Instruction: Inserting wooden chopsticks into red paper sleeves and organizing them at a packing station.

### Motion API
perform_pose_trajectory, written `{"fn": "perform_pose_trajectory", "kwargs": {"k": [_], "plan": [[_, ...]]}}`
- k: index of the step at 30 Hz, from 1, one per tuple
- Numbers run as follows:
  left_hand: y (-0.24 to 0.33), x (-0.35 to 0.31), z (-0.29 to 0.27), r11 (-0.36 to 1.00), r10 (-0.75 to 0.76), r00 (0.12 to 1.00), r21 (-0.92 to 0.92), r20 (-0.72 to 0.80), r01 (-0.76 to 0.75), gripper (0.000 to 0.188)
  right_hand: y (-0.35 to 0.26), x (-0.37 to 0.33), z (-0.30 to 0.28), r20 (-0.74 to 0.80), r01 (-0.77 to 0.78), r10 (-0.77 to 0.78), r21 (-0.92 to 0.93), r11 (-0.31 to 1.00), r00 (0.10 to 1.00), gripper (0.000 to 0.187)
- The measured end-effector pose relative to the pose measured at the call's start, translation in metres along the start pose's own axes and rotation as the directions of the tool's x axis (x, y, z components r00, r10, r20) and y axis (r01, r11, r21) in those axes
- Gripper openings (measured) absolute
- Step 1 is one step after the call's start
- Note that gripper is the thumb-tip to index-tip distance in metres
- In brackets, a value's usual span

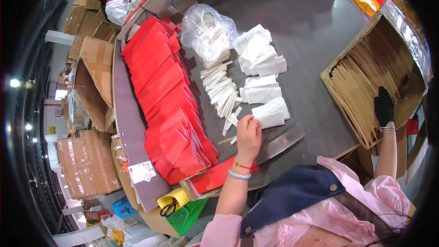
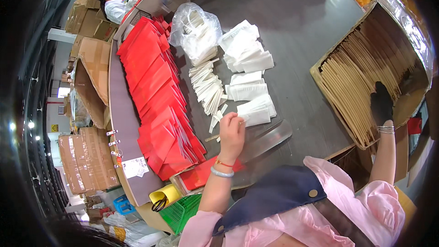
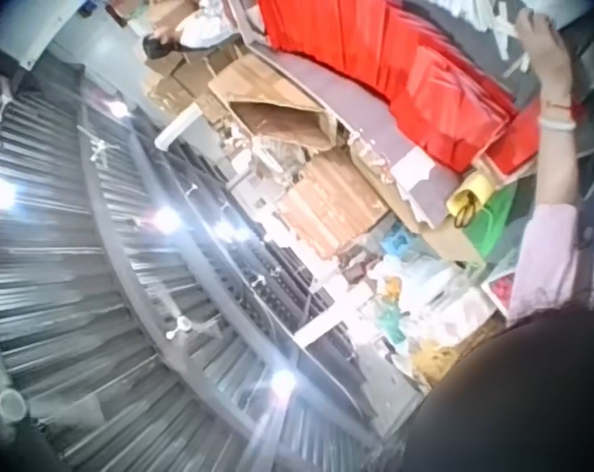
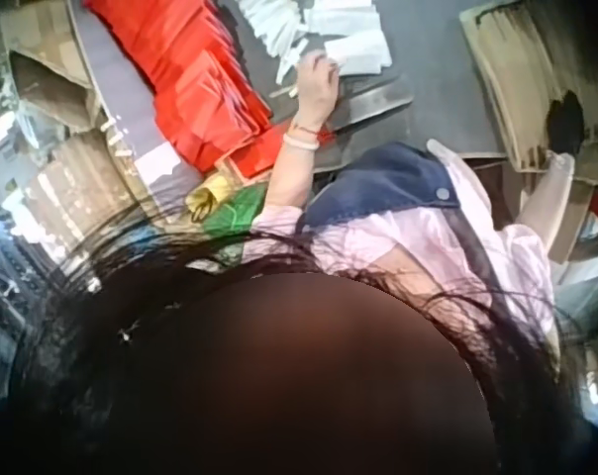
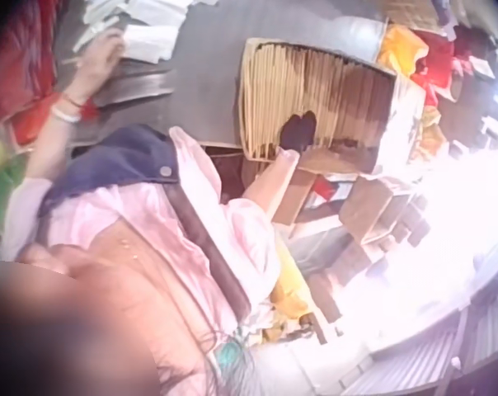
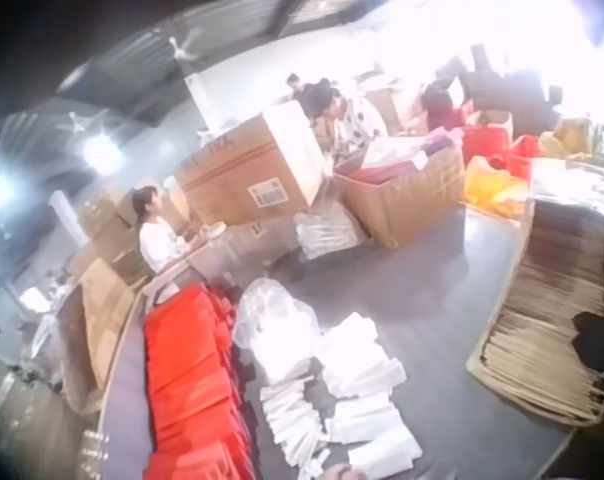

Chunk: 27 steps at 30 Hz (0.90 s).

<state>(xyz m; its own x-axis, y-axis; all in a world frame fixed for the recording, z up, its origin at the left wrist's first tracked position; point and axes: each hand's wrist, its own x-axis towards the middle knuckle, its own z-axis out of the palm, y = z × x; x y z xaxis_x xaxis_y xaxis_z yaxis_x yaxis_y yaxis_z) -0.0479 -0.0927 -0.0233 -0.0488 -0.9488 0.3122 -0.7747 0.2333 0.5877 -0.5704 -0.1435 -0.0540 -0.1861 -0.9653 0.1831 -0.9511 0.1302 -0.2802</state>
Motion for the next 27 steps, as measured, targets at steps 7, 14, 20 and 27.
{"fn": "perform_pose_trajectory", "kwargs": {"k": [7, 14, 20, 27], "plan": [[-0.005, 0.001, 0.008, 1.000, -0.016, 0.998, 0.020, 0.060, 0.015, 0.035, -0.028, -0.001, -0.018, -0.305, -0.012, 0.125, 0.348, 0.938, 0.944, 0.023], [-0.011, -0.006, 0.010, 1.000, -0.030, 0.999, 0.007, 0.040, 0.030, 0.028, -0.218, -0.064, -0.013, -0.027, 0.090, -0.162, 0.916, 0.392, 0.986, 0.009], [-0.003, -0.001, 0.004, 0.999, 0.008, 0.995, 0.048, 0.100, -0.013, 0.024, -0.220, -0.079, 0.045, 0.370, -0.297, -0.108, 0.862, 0.411, 0.923, 0.008], [0.026, -0.029, -0.022, 0.932, -0.262, 0.863, -0.117, 0.432, 0.342, 0.023, -0.212, -0.057, 0.040, -0.173, 0.442, -0.492, 0.741, 0.506, 0.854, 0.014]]}}
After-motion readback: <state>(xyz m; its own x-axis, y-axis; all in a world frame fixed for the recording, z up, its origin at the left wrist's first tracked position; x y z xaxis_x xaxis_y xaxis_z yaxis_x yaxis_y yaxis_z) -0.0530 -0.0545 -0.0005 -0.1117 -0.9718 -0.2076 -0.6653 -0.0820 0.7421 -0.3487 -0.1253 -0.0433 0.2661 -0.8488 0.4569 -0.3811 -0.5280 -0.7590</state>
